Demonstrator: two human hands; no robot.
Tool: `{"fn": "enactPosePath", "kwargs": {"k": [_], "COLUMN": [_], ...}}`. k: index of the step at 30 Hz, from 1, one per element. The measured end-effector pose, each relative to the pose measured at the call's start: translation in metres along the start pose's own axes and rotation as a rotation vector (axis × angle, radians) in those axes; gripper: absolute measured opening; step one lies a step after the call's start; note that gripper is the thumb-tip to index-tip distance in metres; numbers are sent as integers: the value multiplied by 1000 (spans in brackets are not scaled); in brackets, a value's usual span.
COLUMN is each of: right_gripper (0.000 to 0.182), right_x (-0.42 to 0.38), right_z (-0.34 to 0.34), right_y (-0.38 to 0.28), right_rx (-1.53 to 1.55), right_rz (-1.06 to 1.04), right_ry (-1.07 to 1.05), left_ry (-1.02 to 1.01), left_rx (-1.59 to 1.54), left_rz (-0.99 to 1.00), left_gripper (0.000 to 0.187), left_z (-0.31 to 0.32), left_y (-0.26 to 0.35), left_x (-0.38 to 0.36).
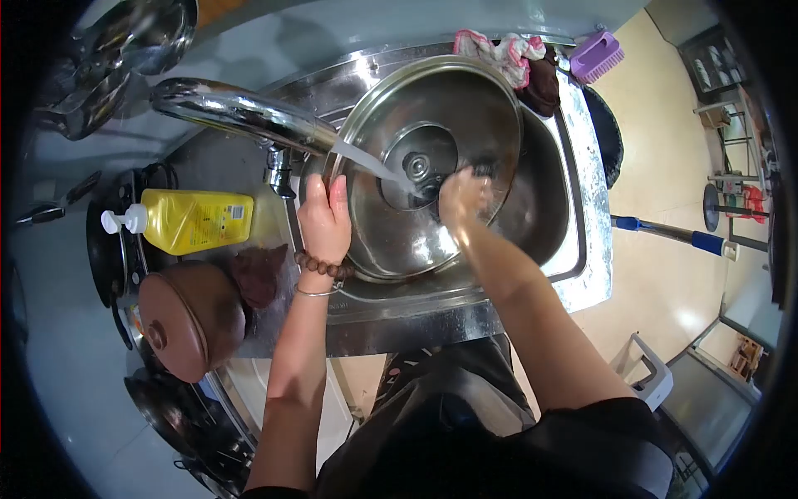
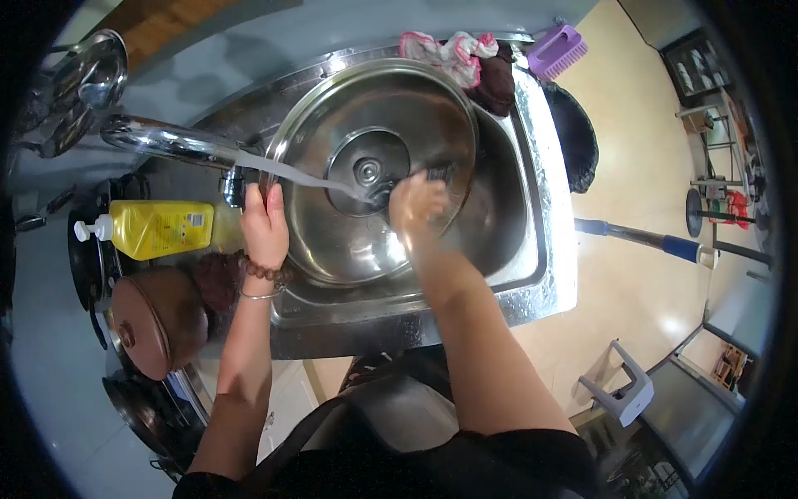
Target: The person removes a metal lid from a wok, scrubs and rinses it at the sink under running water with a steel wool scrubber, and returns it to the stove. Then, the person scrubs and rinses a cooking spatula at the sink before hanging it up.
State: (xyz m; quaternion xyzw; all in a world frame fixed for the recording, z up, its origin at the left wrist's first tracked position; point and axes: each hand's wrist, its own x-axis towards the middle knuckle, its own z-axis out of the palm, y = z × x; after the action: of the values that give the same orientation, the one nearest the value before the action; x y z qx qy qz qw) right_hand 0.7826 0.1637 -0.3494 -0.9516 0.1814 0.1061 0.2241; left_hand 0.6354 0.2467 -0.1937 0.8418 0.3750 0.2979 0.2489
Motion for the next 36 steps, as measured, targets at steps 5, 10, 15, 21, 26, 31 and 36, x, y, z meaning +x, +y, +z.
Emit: {"fn": "enactPosePath", "kwargs": {"k": [5,10,15,21,26,31,36], "right_gripper": [35,32,29,68,58,27,27], "right_x": [-20,-87,-41,72,84,77,28], "right_z": [-15,-2,-20,-165,-267,-292,-303], "right_y": [-40,-25,64,55,19,19,19], "right_rx": [49,435,438,433,294,173,289], "right_rz": [-343,-896,-940,-788,-1275,-1040,-1165], "right_ry": [-9,-1,-415,-4,-75,-160,-24], "left_ry": [21,16,-56,-198,-211,-40,292], "left_rx": [4,27,-33,-116,-90,-62,-383], "left_rz": [43,27,98,453,691,712,27], "left_gripper": [23,23,14,23,23,27,25], "left_z": [-3,-2,-18,-37,-39,-39,-32], "left_y": [5,9,40,78,94,110,128], "left_x": [-2,-4,-6,10,26,39,-29]}}
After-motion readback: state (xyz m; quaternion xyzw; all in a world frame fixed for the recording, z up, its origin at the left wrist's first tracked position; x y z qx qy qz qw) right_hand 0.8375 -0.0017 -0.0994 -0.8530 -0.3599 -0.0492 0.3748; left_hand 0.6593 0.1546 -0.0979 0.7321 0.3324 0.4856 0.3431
